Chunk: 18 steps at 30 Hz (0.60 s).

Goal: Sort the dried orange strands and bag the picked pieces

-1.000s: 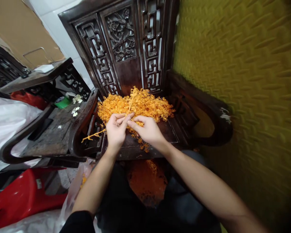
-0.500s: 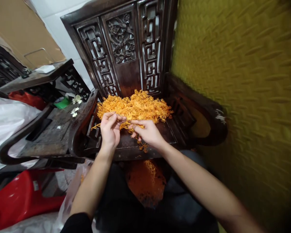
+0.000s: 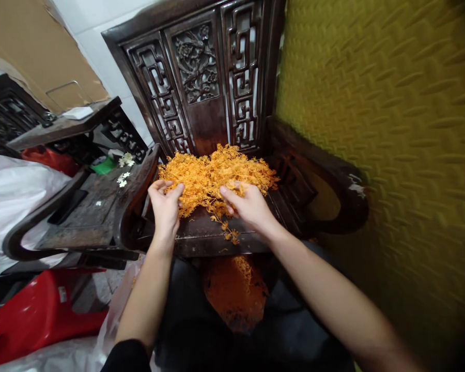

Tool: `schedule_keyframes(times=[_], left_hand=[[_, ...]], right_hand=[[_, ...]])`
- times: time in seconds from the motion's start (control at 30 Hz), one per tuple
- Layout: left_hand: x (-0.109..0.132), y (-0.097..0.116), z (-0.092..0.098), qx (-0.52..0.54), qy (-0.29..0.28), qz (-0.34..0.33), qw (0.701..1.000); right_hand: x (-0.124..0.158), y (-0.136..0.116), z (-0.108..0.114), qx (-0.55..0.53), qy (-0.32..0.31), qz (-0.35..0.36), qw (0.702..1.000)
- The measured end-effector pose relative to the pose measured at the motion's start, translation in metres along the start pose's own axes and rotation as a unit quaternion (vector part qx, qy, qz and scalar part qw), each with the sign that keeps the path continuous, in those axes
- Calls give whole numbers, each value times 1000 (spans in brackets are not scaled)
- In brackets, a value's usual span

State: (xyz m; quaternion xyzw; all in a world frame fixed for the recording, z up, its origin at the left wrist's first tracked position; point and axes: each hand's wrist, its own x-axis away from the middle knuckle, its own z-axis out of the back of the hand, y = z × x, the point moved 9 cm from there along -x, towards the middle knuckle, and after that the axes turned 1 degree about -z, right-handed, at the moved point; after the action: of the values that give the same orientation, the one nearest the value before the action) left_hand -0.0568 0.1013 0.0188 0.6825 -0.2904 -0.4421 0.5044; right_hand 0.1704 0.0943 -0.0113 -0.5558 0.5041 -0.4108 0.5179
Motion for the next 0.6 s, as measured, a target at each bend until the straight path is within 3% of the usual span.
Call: schedule_keyframes(times=[0.07,0.1,0.17,0.23,0.3,0.4,0.6], left_hand=[[-2,23,12,-75,43,-110,990],[1,33,8,-103,26,-156,982],[12,40,-19,-117,-105,-180,971],[32,29,-54,-87,-282,-114,949],[49,14,-75,-67,-372,-31,925],[49,-3,-80,-61,-340,32,938],[33,-18,-73,35,-175,80,981]], right_hand=[[0,3,2,15,-32,-30,999],[1,4,1,10,-56,-48,997],[5,6,-6,-19,-115,-87,989],[9,7,-13,-51,-163,-116,978],[13,10,-18,-65,-194,-136,969],[16,17,-22,-55,-212,-154,964],[-1,12,-23,-59,-161,-118,978]])
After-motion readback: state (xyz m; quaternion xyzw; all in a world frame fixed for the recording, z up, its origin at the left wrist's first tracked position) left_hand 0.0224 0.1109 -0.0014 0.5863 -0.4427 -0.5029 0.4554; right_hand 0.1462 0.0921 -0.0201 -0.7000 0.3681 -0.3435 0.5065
